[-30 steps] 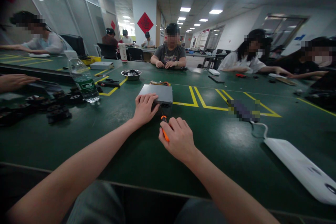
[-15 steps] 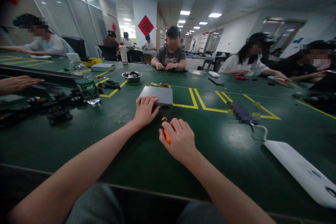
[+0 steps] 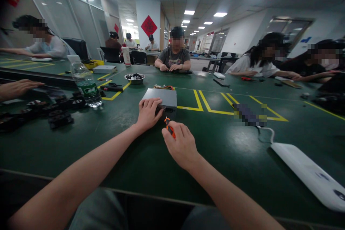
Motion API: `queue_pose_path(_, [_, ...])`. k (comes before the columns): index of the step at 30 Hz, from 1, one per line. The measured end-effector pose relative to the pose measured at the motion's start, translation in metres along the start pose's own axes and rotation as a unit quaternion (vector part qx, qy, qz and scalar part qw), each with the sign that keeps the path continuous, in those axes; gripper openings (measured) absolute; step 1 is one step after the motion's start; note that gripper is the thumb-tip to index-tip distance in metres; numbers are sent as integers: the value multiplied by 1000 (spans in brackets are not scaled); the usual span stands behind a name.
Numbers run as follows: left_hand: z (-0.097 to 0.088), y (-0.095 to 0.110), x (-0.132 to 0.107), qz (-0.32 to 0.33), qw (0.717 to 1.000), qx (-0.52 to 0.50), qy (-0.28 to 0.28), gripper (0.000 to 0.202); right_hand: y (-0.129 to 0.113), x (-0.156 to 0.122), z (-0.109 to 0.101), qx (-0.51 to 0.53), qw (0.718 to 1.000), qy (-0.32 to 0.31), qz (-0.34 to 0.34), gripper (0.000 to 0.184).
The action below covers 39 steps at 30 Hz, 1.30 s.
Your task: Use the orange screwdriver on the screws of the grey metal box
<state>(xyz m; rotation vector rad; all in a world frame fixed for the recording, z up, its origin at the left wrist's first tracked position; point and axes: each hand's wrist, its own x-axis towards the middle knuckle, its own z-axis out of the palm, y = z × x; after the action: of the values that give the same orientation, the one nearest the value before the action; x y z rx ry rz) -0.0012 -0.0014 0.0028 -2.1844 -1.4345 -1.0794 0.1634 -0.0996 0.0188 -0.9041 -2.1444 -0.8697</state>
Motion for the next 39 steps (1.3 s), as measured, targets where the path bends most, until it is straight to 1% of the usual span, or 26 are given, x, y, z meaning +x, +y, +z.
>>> queue_pose_path(5, [0,0,0,4,1000,2,2,30,-1,-3,4,9,1000,-21,-22,16])
queue_pose_path(9, [0,0,0,5,1000,5,4,30,-4,-2,4,32,999,3,-37,21])
queue_pose_path(12, [-1,0,0,9,1000,5,1,30,-6,0,5,61,997,10,-55,20])
queue_pose_path(18, [1,-1,0,6,1000,5,0,30,-3,-2,8,56,998,5,-19,12])
queue_pose_path(24, [1,-1,0,7,1000,3,0,29,-3,-3,9,84,996,-7,-39,19])
queue_pose_path(29, [0,0,0,4,1000,5,1,29,-4,-2,8,59,998,0,1,15])
queue_pose_path(35, [1,0,0,4,1000,3,2,30,-3,-5,11,99,995,13,-13,27])
queue_pose_path(39, [1,0,1,1,1000,-3,1,30,-3,-1,9,73,997,32,12,22])
